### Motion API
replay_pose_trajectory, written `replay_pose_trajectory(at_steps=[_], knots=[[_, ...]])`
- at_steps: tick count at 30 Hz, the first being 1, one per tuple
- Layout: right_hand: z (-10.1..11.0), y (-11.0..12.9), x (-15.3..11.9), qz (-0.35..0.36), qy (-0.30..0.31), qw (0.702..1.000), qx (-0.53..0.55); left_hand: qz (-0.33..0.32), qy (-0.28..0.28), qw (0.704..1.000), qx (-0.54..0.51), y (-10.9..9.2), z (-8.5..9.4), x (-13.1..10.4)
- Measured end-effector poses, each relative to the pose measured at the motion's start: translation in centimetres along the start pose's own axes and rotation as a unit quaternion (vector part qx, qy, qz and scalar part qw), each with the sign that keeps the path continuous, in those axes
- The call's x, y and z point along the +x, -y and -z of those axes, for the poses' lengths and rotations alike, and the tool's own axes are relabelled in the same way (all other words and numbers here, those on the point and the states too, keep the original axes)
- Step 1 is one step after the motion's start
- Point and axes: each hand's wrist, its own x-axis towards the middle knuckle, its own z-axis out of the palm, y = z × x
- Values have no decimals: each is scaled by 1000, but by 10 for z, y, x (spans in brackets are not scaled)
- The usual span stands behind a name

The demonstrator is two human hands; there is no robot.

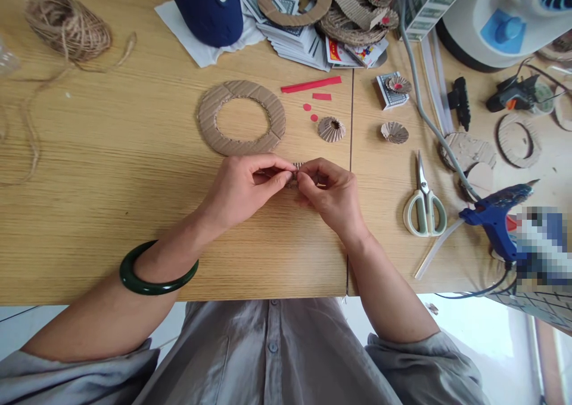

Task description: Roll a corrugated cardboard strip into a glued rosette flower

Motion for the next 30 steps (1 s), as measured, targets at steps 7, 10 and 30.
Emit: replay_pose_trajectory(at_steps=[7, 10, 30], knots=[[5, 3, 4, -37, 41, 995, 80, 49, 0, 995, -84, 2, -1, 3], [8, 5, 2, -35, 60, 995, 76, 72, -3, 988, -134, 2, -2, 4], [138, 39, -67, 77, -407, 774, -479, 171, 12, 933, -315, -9, -8, -4]])
